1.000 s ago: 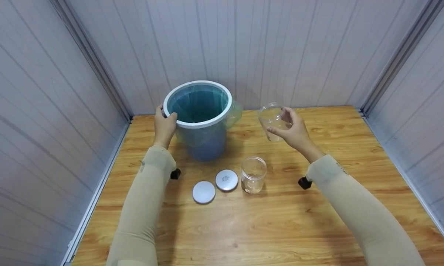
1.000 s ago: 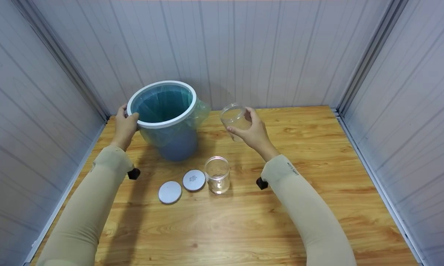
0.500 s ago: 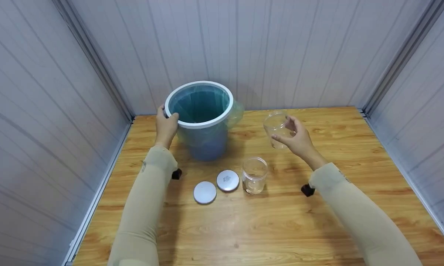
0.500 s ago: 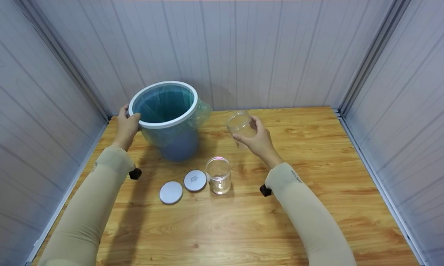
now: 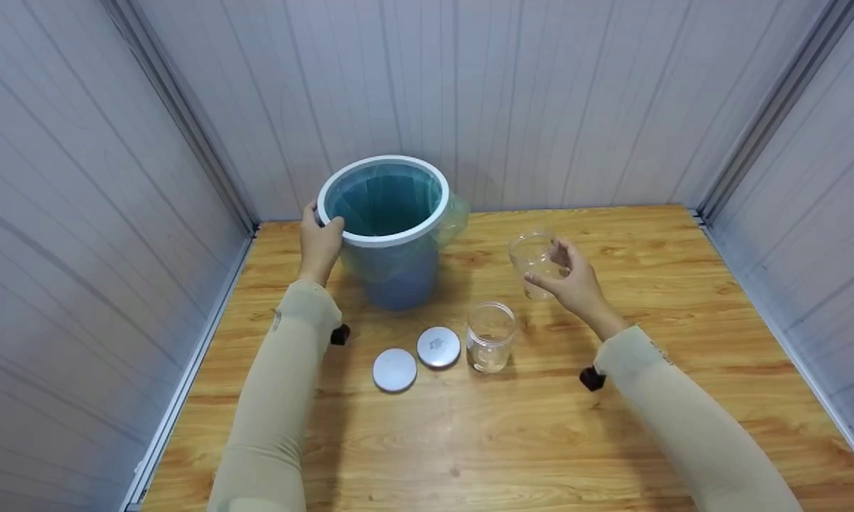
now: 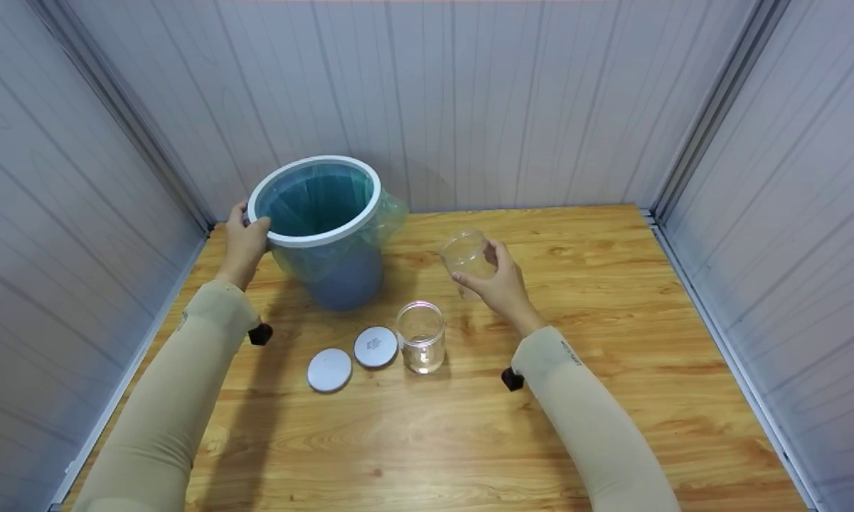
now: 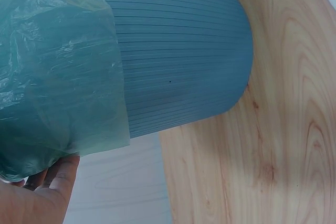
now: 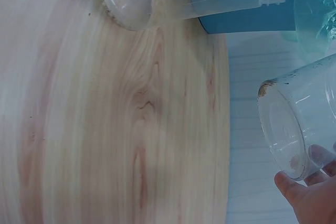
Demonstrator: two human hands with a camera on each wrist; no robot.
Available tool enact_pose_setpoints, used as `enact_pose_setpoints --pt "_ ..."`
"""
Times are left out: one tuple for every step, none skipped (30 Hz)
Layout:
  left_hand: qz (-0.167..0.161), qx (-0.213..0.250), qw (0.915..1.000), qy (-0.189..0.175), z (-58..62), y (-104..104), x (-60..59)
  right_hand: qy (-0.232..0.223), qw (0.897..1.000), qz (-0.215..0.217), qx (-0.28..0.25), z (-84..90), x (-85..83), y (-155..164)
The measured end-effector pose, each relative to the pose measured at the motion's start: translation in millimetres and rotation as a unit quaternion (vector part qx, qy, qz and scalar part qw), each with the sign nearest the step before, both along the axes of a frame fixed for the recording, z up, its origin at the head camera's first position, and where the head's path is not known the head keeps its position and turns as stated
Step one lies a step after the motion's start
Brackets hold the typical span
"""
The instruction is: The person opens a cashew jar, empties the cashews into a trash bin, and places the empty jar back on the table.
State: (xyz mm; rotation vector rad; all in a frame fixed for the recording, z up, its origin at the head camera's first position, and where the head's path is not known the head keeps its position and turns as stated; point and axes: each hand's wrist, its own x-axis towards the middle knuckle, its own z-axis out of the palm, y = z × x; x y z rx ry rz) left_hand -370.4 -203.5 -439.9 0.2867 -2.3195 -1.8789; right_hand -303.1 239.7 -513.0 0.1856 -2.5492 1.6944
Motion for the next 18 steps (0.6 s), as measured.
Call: enact_pose_setpoints --pt "0.0 -0.001 1.0 0.0 0.5 0 0.3 -0.001 1.0 -0.001 -0.001 -1.5 0.2 1" --pt "0.001 -0.001 1.0 -0.001 1.0 1 0.6 -0.001 1.0 -0.002 -0.002 -3.5 0.0 1" --pt "0.002 -0.002 1.0 -0.001 1.6 1 0.9 -0.002 1.0 -0.003 -0.004 -4.9 0.3 2" --pt "0.003 -0.003 1.0 -0.001 1.8 2 0.9 -0.003 1.0 -0.004 -0.005 -6.5 0.6 2" --pt "0.003 -0.004 1.0 -0.001 2.0 2 0.8 -0.004 1.0 -0.005 -0.007 -8.5 0.6 3" --pt "0.004 -0.005 1.0 0.0 2.1 2 0.8 -0.005 1.0 -0.005 -0.008 -10.2 0.9 3" --pt "0.005 -0.006 1.0 0.0 2.0 2 0.7 -0.006 1.0 -0.005 -0.009 -12.0 1.1 3" --pt "0.005 -0.006 1.0 0.001 1.9 2 0.5 -0.006 1.0 -0.006 -0.01 -13.7 1.4 4" --pt "0.005 -0.006 1.0 0.002 1.7 2 0.4 -0.007 1.0 -0.005 -0.011 -15.1 2.0 4" --pt "0.006 -0.006 1.0 0.003 1.4 2 -0.1 -0.008 1.0 -0.004 -0.01 -16.7 2.5 5" --pt "0.006 -0.006 1.0 0.005 1.1 2 -0.4 -0.01 1.0 -0.004 -0.01 -18.2 3.0 5" --pt "0.007 -0.005 0.9999 0.007 0.7 2 -0.8 -0.011 1.0 -0.003 -0.01 -19.5 3.7 5" --pt "0.007 -0.004 0.9999 0.009 0.3 2 -1.3 -0.012 1.0 -0.003 -0.01 -20.9 4.2 6" --pt "0.007 -0.004 0.9999 0.011 -0.1 1 -1.7 -0.013 1.0 -0.003 -0.01 -22.0 5.1 6" --pt "0.008 -0.004 0.9999 0.013 -0.5 1 -2.1 -0.015 1.0 -0.004 -0.01 -23.3 5.8 6" --pt "0.008 -0.004 0.9999 0.014 -0.8 1 -2.6 -0.016 1.0 -0.005 -0.009 -24.5 6.4 6" --pt "0.009 -0.004 0.9998 0.015 -1.1 1 -2.8 -0.016 1.0 -0.007 -0.01 -25.8 6.7 7" --pt "0.009 -0.005 0.9998 0.016 -1.3 1 -3.0 -0.017 1.0 -0.009 -0.01 -27.1 7.0 7"
